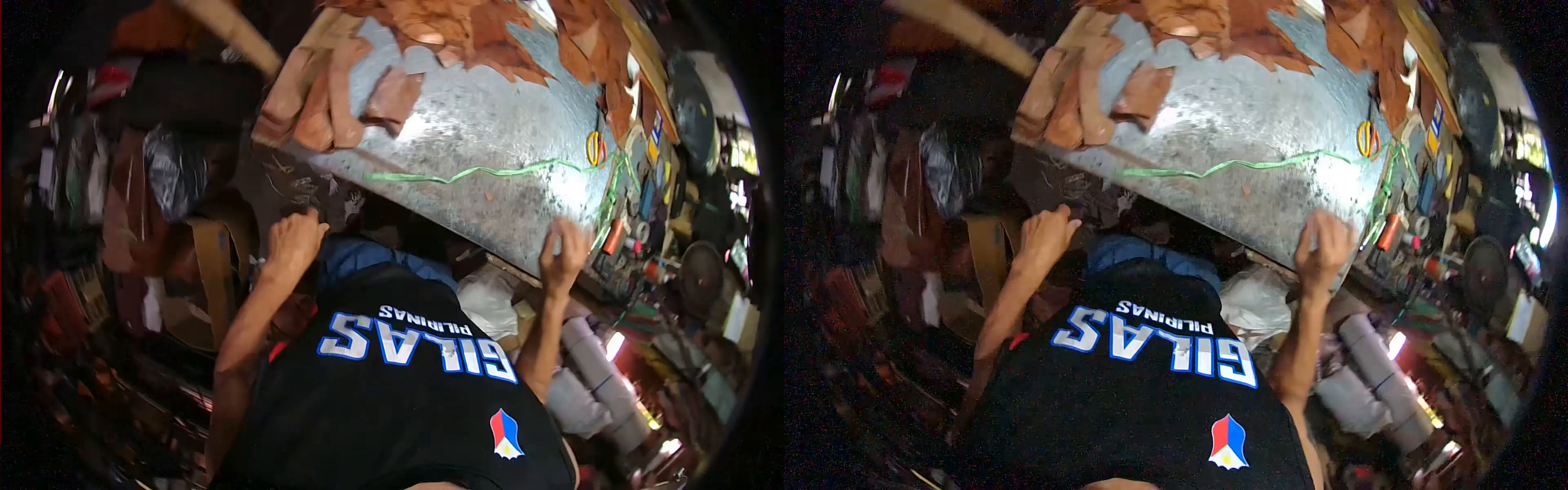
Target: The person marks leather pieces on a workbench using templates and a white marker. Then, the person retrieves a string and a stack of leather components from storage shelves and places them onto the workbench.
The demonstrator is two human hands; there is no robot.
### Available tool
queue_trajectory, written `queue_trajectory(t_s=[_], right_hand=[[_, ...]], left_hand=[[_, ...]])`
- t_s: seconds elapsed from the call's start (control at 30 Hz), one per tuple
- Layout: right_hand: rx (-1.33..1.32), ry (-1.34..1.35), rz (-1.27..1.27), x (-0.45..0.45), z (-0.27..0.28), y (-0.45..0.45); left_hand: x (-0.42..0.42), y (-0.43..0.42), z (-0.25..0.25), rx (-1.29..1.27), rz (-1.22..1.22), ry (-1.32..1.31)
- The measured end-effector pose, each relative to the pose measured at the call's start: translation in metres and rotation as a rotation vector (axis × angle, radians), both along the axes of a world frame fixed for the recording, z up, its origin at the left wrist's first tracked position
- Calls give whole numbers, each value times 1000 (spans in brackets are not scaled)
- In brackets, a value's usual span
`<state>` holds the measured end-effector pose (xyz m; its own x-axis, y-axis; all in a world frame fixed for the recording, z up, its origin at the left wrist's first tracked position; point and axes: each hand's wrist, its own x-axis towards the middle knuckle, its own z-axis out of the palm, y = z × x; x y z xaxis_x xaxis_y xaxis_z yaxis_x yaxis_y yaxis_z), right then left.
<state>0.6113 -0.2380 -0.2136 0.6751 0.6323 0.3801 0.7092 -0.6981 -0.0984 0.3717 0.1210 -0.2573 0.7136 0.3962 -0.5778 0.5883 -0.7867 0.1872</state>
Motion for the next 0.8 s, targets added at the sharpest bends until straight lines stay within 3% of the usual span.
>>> queue_trajectory(t_s=[0.23, 0.33, 0.4, 0.5, 0.53, 0.6, 0.67, 0.8], right_hand=[[157, 466, 526, -102, -27, 94], [6, 648, 785, -106, -58, 129], [-91, 988, 823, -126, -44, 162], [-237, 855, 1131, -149, -66, 198], [-284, 791, 1242, -160, -71, 208], [-388, 863, 1281, -189, -75, 227], [-473, 746, 1463, -226, -77, 243], [-731, 559, 1646, -285, -89, 277]], left_hand=[[-104, -24, -21, -122, 360, 40], [-147, -73, -2, -131, 613, 2], [-169, -115, 7, -165, 705, 2], [-235, -168, -3, -158, 929, -62], [-260, -183, -8, -147, 986, 43], [-306, -202, 8, -108, 1161, 167], [-355, -214, 26, -67, 1433, 119], [-445, -247, 38, 416, 1652, -34]])
